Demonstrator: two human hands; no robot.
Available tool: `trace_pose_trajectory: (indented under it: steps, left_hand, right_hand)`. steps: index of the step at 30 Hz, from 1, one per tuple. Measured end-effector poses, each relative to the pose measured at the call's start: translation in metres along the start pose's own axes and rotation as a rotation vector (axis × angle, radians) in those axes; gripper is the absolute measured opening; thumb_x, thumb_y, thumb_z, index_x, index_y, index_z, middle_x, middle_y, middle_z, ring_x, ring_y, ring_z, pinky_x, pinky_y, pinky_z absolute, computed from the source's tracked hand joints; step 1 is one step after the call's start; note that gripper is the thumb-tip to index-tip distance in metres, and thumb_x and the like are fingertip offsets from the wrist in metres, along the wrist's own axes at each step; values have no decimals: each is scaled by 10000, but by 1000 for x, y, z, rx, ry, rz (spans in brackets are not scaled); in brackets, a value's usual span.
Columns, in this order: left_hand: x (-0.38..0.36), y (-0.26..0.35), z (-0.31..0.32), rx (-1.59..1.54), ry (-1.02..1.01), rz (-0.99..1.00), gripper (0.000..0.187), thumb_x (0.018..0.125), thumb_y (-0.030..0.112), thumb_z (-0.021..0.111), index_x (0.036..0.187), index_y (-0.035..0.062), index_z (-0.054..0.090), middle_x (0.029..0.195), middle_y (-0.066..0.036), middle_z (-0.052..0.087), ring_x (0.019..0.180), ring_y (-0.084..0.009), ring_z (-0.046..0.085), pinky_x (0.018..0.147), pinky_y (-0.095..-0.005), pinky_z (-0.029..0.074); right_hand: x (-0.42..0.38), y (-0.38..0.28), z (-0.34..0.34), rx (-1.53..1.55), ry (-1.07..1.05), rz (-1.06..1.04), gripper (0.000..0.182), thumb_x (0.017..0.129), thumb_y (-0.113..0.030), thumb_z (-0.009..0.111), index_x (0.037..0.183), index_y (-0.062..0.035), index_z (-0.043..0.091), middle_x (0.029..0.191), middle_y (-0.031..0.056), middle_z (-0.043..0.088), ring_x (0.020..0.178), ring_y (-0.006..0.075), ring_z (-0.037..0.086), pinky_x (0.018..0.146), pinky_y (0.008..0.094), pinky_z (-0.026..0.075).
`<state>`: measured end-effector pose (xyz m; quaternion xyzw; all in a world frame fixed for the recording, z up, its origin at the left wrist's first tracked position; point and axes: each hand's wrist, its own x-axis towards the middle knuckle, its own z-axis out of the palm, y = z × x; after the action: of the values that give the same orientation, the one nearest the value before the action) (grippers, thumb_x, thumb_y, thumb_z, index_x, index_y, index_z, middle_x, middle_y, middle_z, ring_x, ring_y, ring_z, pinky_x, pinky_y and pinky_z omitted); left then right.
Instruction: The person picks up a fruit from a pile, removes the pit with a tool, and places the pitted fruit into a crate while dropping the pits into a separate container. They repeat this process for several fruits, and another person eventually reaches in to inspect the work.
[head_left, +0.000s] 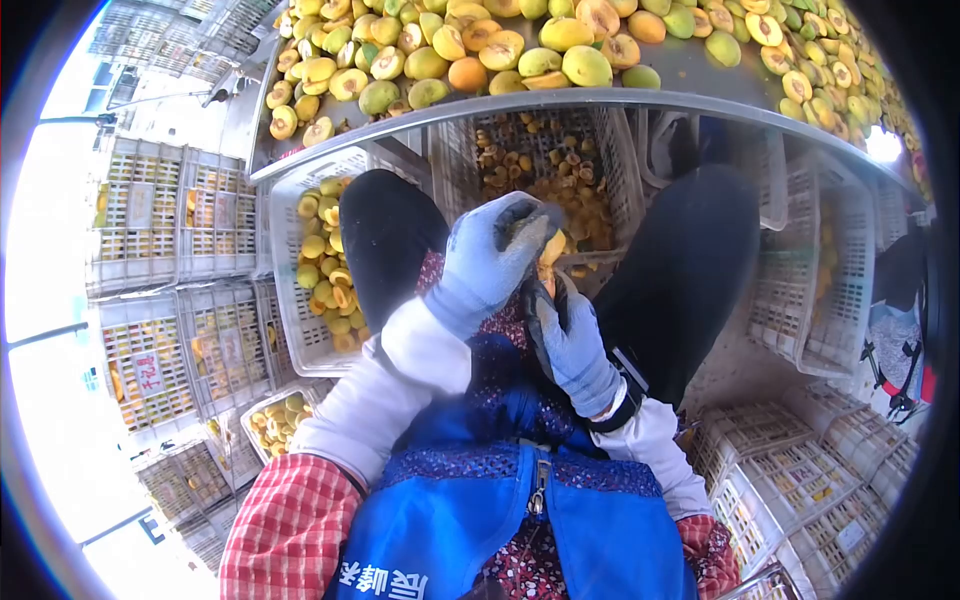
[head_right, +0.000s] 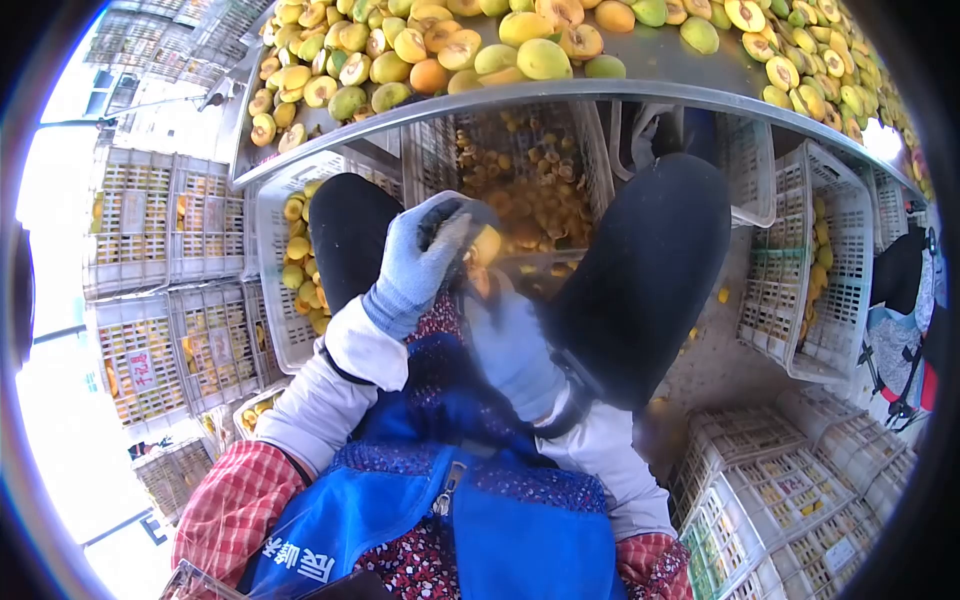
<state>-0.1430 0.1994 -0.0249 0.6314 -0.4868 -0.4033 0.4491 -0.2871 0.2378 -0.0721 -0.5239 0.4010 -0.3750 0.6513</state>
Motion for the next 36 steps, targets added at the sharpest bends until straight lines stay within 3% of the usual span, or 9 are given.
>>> trace_pose_trajectory:
  steps: [1,4,11,18,20,21,24,31,36]
  left_hand:
    - [0,4,0,6,1,8,189,829,143,606,945,-5,631,835,-128,655,742,-187,640,680,-294,486]
    - [-12,20,8,-161,207,119,183,852,90,584,970,-48,608,858,-118,646,810,-127,601,741,-261,473]
    - [-17,40,-6,174,97,222,142,819,50,590,929,-36,617,842,-135,636,756,-189,643,692,-273,493]
    - [-13,34,-2,66,106,281,134,811,32,587,916,-43,624,828,-134,630,722,-181,632,664,-261,486]
    - [-15,29,2,-18,88,225,136,819,36,579,918,-47,623,829,-133,630,728,-171,626,667,-259,483]
    - [-14,29,2,-95,69,178,140,827,40,571,919,-51,621,830,-132,631,733,-162,620,670,-257,480]
    - [-7,29,4,-135,39,196,162,847,76,569,938,-48,616,844,-111,634,767,-143,604,692,-251,473]
    - [-7,14,14,-450,-49,-67,342,916,269,537,1031,-50,589,932,-89,635,814,-127,585,738,-253,471]
    - [-5,5,13,-689,-50,-224,259,891,195,593,989,-44,611,882,-67,634,793,-107,576,710,-240,469]
  right_hand:
    - [2,-12,0,-560,73,-281,329,898,-151,546,1188,-7,485,866,126,598,703,251,599,635,332,484]
    - [5,-24,0,-505,34,-207,412,831,-198,614,1171,3,496,840,178,601,717,331,600,655,383,481]
    - [6,-40,-6,-468,-55,-167,462,801,-185,616,1184,29,473,842,190,607,755,382,595,695,400,475]
    - [-5,-3,6,-276,-11,-208,419,860,-157,572,1200,58,456,979,204,590,886,325,582,759,361,465]
    - [-5,-12,7,451,-148,204,385,905,-157,537,1220,45,450,987,146,571,892,213,561,752,302,463]
    - [-4,-17,6,452,-149,201,385,905,-157,537,1220,45,450,987,146,571,892,213,561,752,302,463]
    - [-1,-47,-1,935,-242,607,249,935,-300,531,998,-59,525,691,10,509,546,97,494,447,228,397]
    - [6,-51,-16,1231,-581,851,438,905,-573,417,787,-152,452,552,-54,359,371,46,313,312,202,231]
    - [14,-17,-6,1803,-1024,672,481,950,-518,350,1106,-102,534,605,-25,396,363,41,283,308,219,287]
